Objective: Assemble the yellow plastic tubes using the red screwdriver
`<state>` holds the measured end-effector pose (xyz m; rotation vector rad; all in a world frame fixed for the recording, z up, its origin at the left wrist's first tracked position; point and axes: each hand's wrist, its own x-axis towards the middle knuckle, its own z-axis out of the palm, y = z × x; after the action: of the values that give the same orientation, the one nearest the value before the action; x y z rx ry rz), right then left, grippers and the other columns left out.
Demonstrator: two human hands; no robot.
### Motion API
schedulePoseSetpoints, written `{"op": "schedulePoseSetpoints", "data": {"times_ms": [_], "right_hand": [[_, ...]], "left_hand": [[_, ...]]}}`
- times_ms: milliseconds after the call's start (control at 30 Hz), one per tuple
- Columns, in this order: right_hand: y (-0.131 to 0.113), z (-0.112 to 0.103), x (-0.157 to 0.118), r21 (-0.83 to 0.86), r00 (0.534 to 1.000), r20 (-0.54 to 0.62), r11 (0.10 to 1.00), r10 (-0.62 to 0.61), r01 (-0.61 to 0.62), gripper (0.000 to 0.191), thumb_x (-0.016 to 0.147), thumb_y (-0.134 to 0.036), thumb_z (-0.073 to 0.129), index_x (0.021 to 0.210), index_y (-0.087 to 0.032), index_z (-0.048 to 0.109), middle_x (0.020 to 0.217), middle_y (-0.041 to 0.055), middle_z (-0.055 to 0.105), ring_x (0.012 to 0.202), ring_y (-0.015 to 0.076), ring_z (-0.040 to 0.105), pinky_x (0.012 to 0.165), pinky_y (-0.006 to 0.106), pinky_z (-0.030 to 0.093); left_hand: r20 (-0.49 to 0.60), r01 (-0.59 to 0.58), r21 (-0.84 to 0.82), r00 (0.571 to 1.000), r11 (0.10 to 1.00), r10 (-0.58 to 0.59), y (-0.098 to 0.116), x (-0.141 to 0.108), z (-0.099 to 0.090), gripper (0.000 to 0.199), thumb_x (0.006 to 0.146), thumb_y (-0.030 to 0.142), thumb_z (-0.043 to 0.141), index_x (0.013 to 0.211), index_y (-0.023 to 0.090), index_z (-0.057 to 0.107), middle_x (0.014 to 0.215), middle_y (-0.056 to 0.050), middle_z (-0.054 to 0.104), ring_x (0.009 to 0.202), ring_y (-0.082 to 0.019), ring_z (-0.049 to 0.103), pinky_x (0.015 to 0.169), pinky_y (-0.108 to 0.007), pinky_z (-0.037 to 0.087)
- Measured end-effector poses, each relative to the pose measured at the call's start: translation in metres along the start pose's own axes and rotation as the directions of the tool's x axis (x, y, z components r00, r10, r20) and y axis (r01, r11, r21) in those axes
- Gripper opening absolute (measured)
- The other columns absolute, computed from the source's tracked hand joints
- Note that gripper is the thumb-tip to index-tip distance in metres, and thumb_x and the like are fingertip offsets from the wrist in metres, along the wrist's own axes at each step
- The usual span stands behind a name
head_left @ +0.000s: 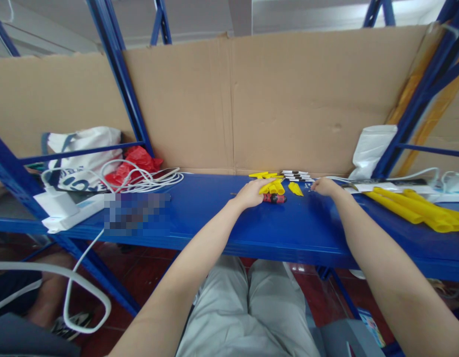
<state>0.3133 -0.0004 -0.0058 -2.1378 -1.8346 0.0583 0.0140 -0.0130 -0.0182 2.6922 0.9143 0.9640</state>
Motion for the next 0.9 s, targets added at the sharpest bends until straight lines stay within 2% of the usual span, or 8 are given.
{"op": "schedulePoseSetpoints", "data": {"times_ms": [167, 433, 633, 900], "right_hand": [[-0.0004, 0.0034, -0.0019, 0.011, 0.998, 0.03, 0.999, -0.054, 0.053, 0.032, 0.067, 0.005, 0.054, 0.048, -0.02, 0.053, 0.07, 0.0106, 0.071, 0.092, 0.0267, 0.07, 0.087, 0.032, 0.051], [-0.0024, 0.0032, -0.0021, 0.033, 0.999, -0.029, 0.999, -0.032, 0.033, 0.025, 0.07, 0.001, 0.054, 0.056, -0.019, 0.061, 0.075, 0.009, 0.073, 0.097, 0.0257, 0.068, 0.089, 0.031, 0.05], [-0.0063, 0.0063, -0.0036, 0.055, 0.999, 0.006, 0.998, -0.038, 0.038, 0.028, 0.07, 0.002, 0.052, 0.054, -0.019, 0.061, 0.08, 0.0103, 0.074, 0.098, 0.0254, 0.069, 0.088, 0.029, 0.05], [-0.0036, 0.007, -0.0016, 0.029, 0.999, -0.043, 0.999, -0.019, 0.02, 0.027, 0.07, 0.002, 0.053, 0.069, -0.016, 0.071, 0.095, 0.0117, 0.076, 0.105, 0.0268, 0.068, 0.094, 0.032, 0.049]], "left_hand": [[0.011, 0.009, -0.011, 1.0, 1.0, -0.009, -0.0005, 0.0005, 0.0004, 0.078, 0.067, -0.005, 0.051, 0.139, 0.026, 0.053, 0.14, -0.002, 0.058, 0.132, -0.021, 0.051, 0.115, -0.041, 0.035], [0.022, 0.002, -0.006, 1.0, 1.0, -0.001, 0.0014, 0.0004, -0.0014, 0.079, 0.067, -0.006, 0.049, 0.139, 0.026, 0.054, 0.14, -0.002, 0.058, 0.131, -0.021, 0.051, 0.115, -0.041, 0.035], [0.029, 0.007, -0.002, 1.0, 1.0, -0.007, 0.0005, 0.0001, -0.0002, 0.079, 0.067, -0.005, 0.049, 0.139, 0.027, 0.053, 0.141, -0.002, 0.057, 0.132, -0.021, 0.051, 0.115, -0.04, 0.036], [0.034, 0.005, -0.01, 0.999, 1.0, -0.005, -0.0012, 0.0001, 0.0004, 0.077, 0.069, -0.004, 0.05, 0.139, 0.029, 0.053, 0.141, -0.001, 0.057, 0.132, -0.021, 0.051, 0.115, -0.041, 0.035]]}}
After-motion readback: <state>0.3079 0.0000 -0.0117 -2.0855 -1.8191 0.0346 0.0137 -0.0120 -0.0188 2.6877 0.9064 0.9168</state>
